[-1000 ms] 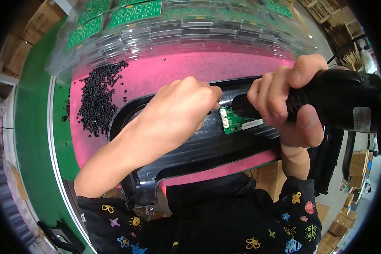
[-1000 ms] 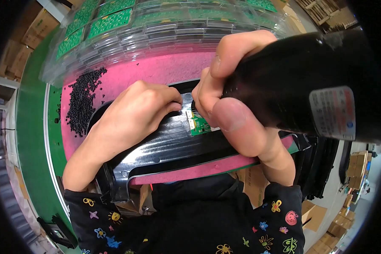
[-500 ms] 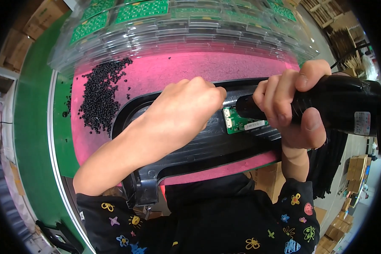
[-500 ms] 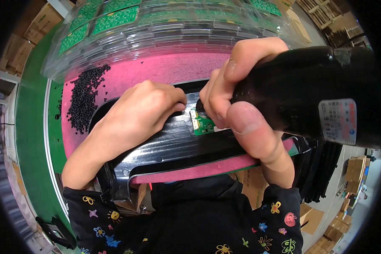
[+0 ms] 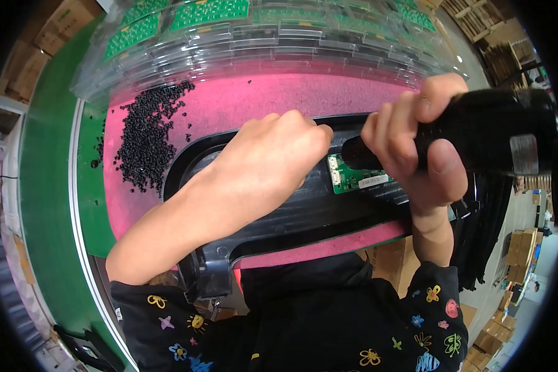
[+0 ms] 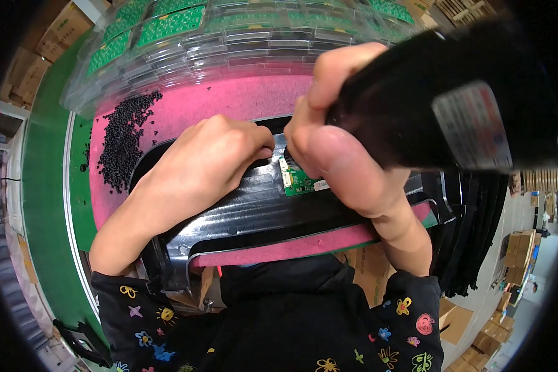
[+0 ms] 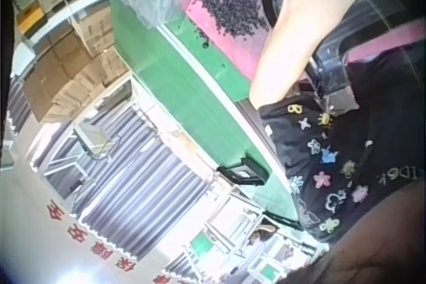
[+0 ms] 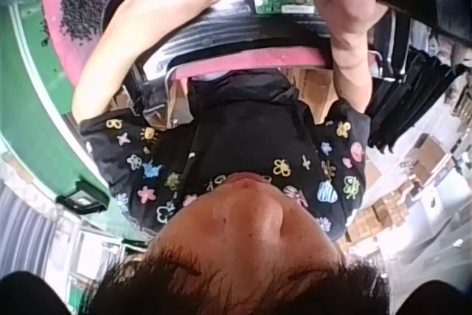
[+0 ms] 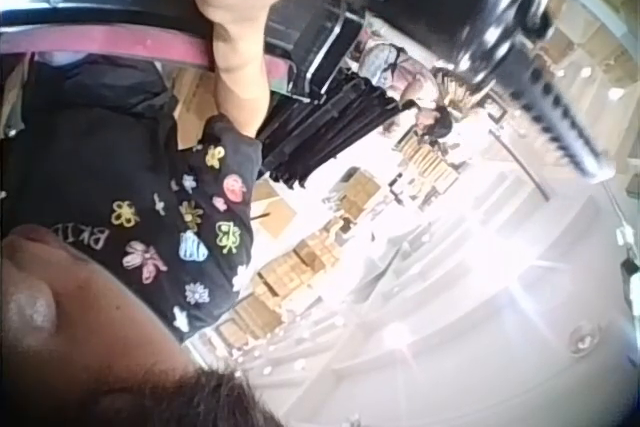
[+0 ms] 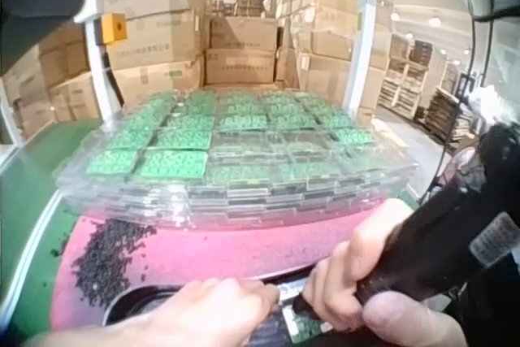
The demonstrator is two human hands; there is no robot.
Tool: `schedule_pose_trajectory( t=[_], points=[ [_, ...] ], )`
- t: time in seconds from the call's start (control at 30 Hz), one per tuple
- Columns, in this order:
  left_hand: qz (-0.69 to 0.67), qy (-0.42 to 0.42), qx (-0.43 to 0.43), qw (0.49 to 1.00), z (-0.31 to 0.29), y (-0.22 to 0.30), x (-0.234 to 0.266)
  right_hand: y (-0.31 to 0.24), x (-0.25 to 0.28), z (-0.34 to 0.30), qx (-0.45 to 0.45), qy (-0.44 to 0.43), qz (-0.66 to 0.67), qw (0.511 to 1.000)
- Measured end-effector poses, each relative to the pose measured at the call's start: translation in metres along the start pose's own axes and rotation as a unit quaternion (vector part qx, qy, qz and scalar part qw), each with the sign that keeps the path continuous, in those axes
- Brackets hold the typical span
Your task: Assembling electronic circuit boards into plastic housings using an electric screwdriver.
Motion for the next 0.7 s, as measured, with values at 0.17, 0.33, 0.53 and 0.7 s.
schedule_pose_trajectory(
  t=[0.17,0.33,0.53,0.7],
  points=[
    [0.013,-0.016,0.014,1.000,-0.001,-0.001,-0.001,0.004,-0.002,0.012,-0.007,-0.051,-0.118,0.992],
    [0.014,-0.032,0.020,0.999,0.000,-0.002,-0.003,0.004,-0.003,0.006,0.009,-0.008,-0.091,0.996],
    [0.003,0.000,-0.040,0.999,0.001,0.002,-0.003,-0.016,0.004,-0.004,0.066,0.030,0.118,0.990],
    [-0.083,0.065,-0.128,0.986,0.009,0.011,0.005,-0.040,0.012,-0.011,0.119,0.048,0.163,0.978]
  ],
)
Point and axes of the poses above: each hand's wrist, its own z-axis towards the middle knuckle, its own x-axis out of the back of the hand, y = z × x, the point moved 4 cm from there along z, towards the middle knuckle, and after that the axes turned 6 degrees about z, right-handed, at the moved point
